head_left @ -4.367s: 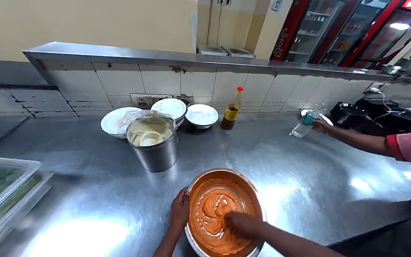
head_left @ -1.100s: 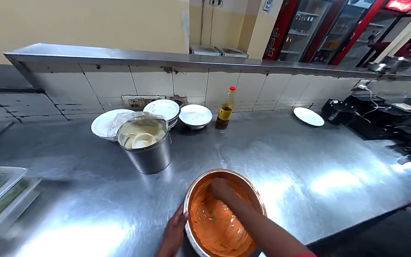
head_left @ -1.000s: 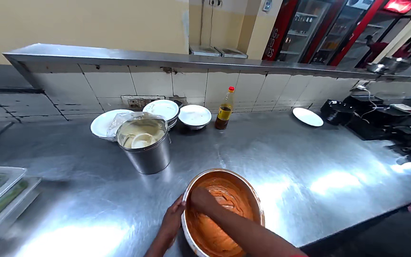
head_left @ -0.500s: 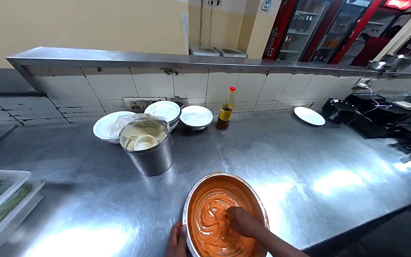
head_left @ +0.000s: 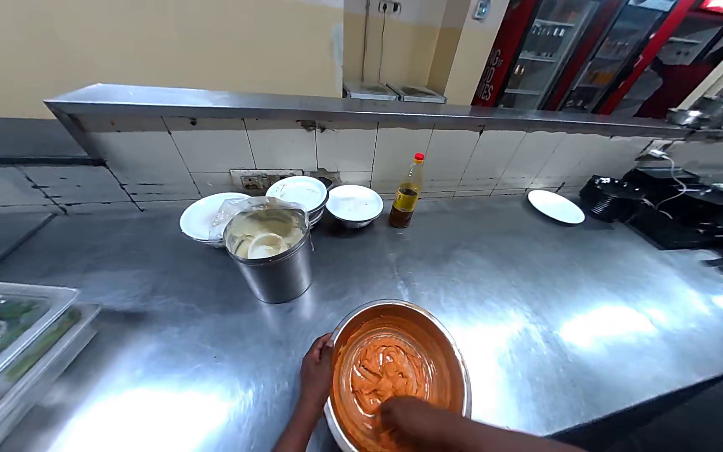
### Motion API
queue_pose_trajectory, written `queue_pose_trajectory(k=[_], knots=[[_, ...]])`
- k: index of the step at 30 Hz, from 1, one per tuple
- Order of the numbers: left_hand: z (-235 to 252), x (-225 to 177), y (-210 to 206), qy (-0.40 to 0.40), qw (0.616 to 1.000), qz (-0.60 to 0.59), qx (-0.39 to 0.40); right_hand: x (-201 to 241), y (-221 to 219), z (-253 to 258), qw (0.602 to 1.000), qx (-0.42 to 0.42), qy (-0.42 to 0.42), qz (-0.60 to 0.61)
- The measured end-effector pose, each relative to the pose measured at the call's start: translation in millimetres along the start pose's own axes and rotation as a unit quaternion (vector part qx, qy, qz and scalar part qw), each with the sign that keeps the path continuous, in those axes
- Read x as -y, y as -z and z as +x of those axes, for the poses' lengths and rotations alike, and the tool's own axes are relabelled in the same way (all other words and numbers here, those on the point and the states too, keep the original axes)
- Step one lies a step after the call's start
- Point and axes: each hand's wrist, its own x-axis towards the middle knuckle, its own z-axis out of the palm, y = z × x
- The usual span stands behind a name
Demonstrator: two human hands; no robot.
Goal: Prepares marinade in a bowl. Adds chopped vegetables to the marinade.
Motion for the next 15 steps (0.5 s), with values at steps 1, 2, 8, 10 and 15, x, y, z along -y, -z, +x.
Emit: queue_pose_trajectory(k=[1, 2, 8, 10, 15], knots=[[1.1, -0.1, 0.7, -0.010, 1.000, 0.018, 0.013, -21.9, 10.1, -11.4, 0.999, -0.010, -0.030, -0.010], [2.8, -0.9, 0.9, -0.016, 0.999, 0.029, 0.025, -37.4, 26.5, -14.8, 0.996, -0.033, -0.085, -0.016], [7.4, -3.4, -5.2, -0.022, 0.995, 0.091, 0.014, 1.7, 4.2, 25.1, 0.989, -0.087, -0.045, 0.109], [7.4, -2.2, -1.0, -0.030, 0.995, 0.088, 0.024, -10.5, 9.4, -0.7, 0.996, 0.014, -0.024, 0.079], [5.6, -4.2, -1.1, -0.019, 0.996, 0.076, 0.032, -41.3, 56.7, 9.7, 0.972, -0.099, -0.207, 0.048]])
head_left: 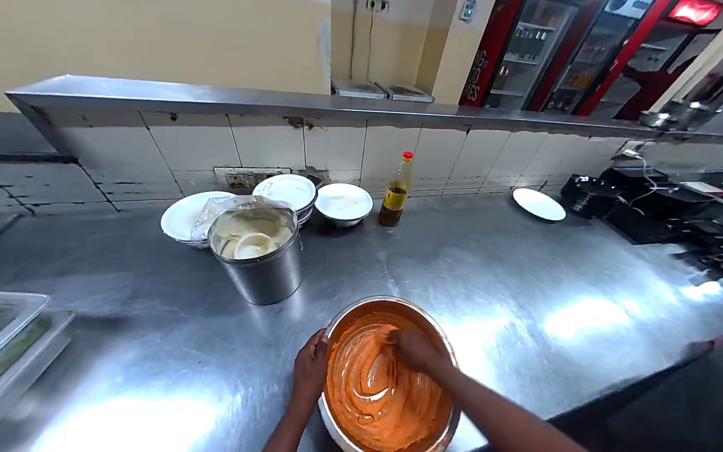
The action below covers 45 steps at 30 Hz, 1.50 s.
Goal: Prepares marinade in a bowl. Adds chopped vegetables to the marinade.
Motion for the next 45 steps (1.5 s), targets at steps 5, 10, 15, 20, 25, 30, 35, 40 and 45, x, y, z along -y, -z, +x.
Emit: queue_pose_trajectory(k=[5, 10, 15, 20, 25, 30, 35, 40, 45], knots=[[-1.3, 3.1, 0.7, -0.012, 0.999, 0.029, -0.013, 22.0, -42.3, -31.8, 0.973, 0.164, 0.152, 0.053], [-5.3, 0.7, -3.8, -0.010, 1.000, 0.014, -0.016, 4.9, -2.2, 1.9, 1.000, 0.003, 0.003, 0.022], [-3.1, 3.3, -3.4, -0.007, 0.999, 0.018, -0.029, 16.0, -40.4, -34.5, 0.973, 0.168, 0.143, 0.061], [-2.8, 2.3, -5.5, -0.011, 1.000, 0.004, -0.015, 2.8, 0.0, 0.5, 1.000, 0.015, 0.011, 0.022], [0.2, 1.2, -2.5, -0.017, 1.000, 0.016, -0.016, 15.3, -37.4, -37.9, 0.975, 0.173, 0.116, 0.076], [9.8, -4.8, -3.0, -0.020, 0.999, 0.035, 0.010, 6.9, -7.4, -5.9, 0.999, 0.026, 0.008, 0.028], [49.1, 2.5, 3.1, -0.037, 0.998, 0.045, -0.017, 15.3, -35.0, -31.8, 0.977, 0.151, 0.132, 0.073], [-3.6, -6.5, 13.9, 0.030, 0.996, -0.066, -0.046, 9.2, 5.3, -32.4, 0.996, -0.046, 0.000, 0.079], [-106.9, 16.3, -1.4, 0.102, 0.983, -0.150, 0.020, 1.2, -2.7, -28.3, 0.994, 0.033, 0.028, 0.096]])
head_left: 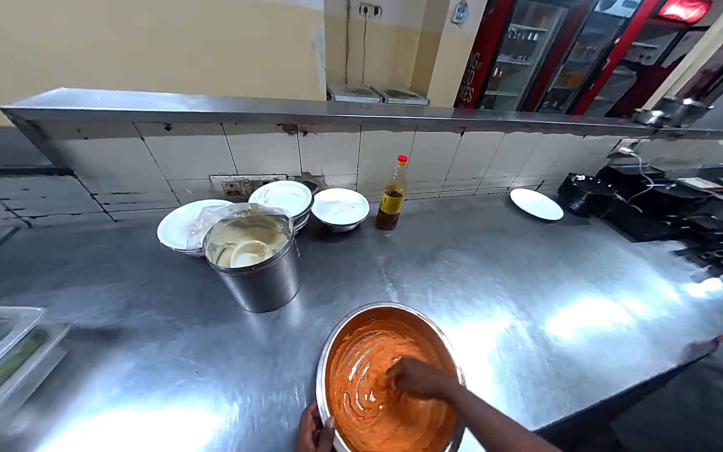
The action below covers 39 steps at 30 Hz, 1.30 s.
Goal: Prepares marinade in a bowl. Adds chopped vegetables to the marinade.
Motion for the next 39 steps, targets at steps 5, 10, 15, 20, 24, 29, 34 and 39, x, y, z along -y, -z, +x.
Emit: queue_pose_trajectory(k=[5, 10, 15, 20, 24, 29, 34, 39], knots=[[29.1, -0.2, 4.5, -0.019, 0.999, -0.043, 0.017, 40.4, 32.4, 40.2, 0.986, -0.064, -0.143, -0.059], [90.7, -32.2, 1.3, -0.052, 0.997, 0.062, 0.012, 105.0, -58.2, 50.2, 0.994, -0.023, 0.001, -0.110], [111.9, -41.7, -1.2, -0.093, 0.988, 0.126, 0.008, 13.5, -56.3, -14.1, 0.961, 0.116, 0.183, -0.173], [115.1, -44.1, -0.4, -0.111, 0.981, 0.154, 0.030, -3.0, -12.4, 21.7, 0.990, -0.042, 0.041, -0.131], [115.8, -43.2, -1.5, -0.111, 0.980, 0.164, 0.014, 24.1, -63.3, 2.6, 0.984, 0.099, 0.133, -0.060], [111.5, -41.6, 0.1, -0.116, 0.982, 0.146, 0.014, -2.1, 4.1, 16.0, 0.991, 0.019, -0.029, -0.128], [105.7, -40.3, -0.4, -0.114, 0.982, 0.147, -0.028, 27.8, -53.3, 3.4, 0.988, 0.119, 0.100, 0.001], [103.9, -36.5, -0.5, -0.120, 0.983, 0.136, -0.026, -0.1, 18.4, 16.4, 0.992, 0.002, -0.076, -0.101]])
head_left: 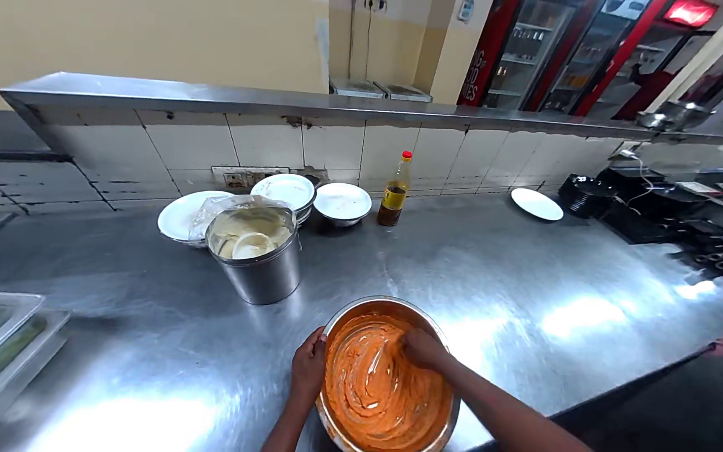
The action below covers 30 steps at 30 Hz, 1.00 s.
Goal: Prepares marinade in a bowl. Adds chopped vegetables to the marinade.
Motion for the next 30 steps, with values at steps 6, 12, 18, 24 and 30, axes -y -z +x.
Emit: queue_pose_trajectory(k=[6, 12, 18, 24, 30], knots=[[-3.0, -2.8, 1.0, 0.010, 1.000, 0.023, -0.012, 24.3, -56.7, -19.1, 0.974, 0.129, 0.167, 0.079], [8.6, -3.9, 0.4, 0.001, 0.999, 0.041, 0.003, 31.7, -46.8, 3.1, 0.990, -0.008, 0.108, 0.088], [54.2, -10.5, 8.8, 0.002, 0.999, 0.035, 0.003, 9.7, -17.9, -12.8, 0.991, 0.043, 0.125, 0.011], [-47.7, -0.3, 15.2, 0.104, 0.992, -0.066, 0.001, 21.5, -37.3, -12.1, 0.993, -0.029, 0.054, 0.105], [-88.3, 14.6, -1.9, 0.126, 0.973, -0.194, 0.010, 31.3, 40.3, 11.4, 0.991, -0.047, -0.120, 0.045]])
